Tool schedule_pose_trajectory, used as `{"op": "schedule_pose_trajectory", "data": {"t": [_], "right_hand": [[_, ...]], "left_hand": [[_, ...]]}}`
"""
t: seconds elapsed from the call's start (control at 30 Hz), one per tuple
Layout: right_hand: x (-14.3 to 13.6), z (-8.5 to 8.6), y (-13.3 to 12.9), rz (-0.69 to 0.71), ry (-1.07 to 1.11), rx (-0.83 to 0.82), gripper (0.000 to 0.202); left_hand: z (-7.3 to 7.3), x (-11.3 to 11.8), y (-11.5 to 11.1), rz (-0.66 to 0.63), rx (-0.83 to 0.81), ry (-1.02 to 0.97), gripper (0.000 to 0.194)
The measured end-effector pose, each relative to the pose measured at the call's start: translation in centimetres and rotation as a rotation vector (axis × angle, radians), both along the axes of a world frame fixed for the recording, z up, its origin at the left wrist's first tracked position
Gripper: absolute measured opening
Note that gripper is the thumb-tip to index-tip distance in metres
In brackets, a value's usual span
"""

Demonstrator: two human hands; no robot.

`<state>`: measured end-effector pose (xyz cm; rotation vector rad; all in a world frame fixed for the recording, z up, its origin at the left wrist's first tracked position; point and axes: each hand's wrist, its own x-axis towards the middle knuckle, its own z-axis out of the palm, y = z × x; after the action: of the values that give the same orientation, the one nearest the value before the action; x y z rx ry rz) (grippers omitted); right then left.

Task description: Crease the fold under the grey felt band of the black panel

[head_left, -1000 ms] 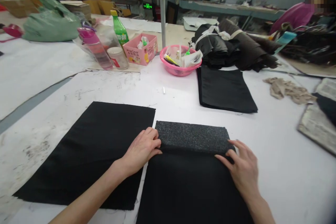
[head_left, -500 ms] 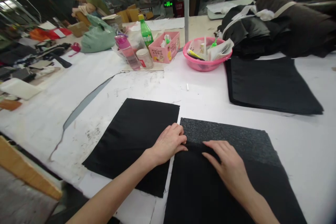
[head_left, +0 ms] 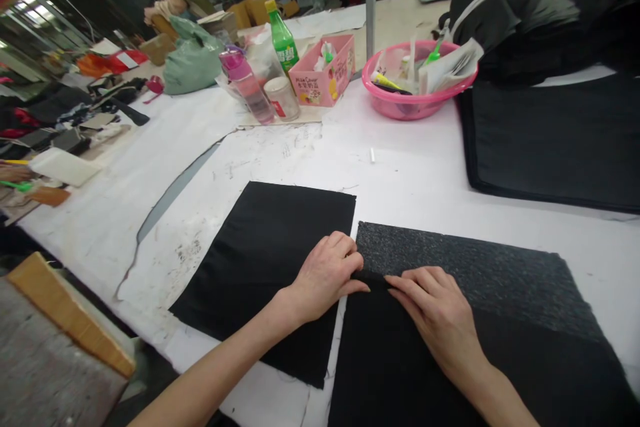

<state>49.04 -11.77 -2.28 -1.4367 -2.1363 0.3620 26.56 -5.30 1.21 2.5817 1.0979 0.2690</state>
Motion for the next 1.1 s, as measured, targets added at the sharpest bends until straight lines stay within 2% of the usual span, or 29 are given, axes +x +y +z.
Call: {"op": "schedule_pose_trajectory", "data": {"t": [0.23,0.47,0.67,1.1], "right_hand": [[0.3,-0.3,-0.1,0.003,0.021,-0.013,0.021],[0.3,-0.1,-0.1,0.02,0.007,-0.009,0.027],[0.2,0.1,0.0,0.037,-0.015,0.024,0.029],[0.1,0.2,0.2,0.049,-0.012,0.037,0.03]], "left_hand": [[-0.5,0.1,-0.5,0.024,-0.065,-0.165,0.006],[-1.2,-0.1,-0.8,-0.053,0.004,-0.126,0.018],[-1.7,-0.6,-1.0,-0.147,0.093,-0.066,0.02],[-1.6,-0.6,-0.9,-0.213,0.152,-0.003,0.018]]}}
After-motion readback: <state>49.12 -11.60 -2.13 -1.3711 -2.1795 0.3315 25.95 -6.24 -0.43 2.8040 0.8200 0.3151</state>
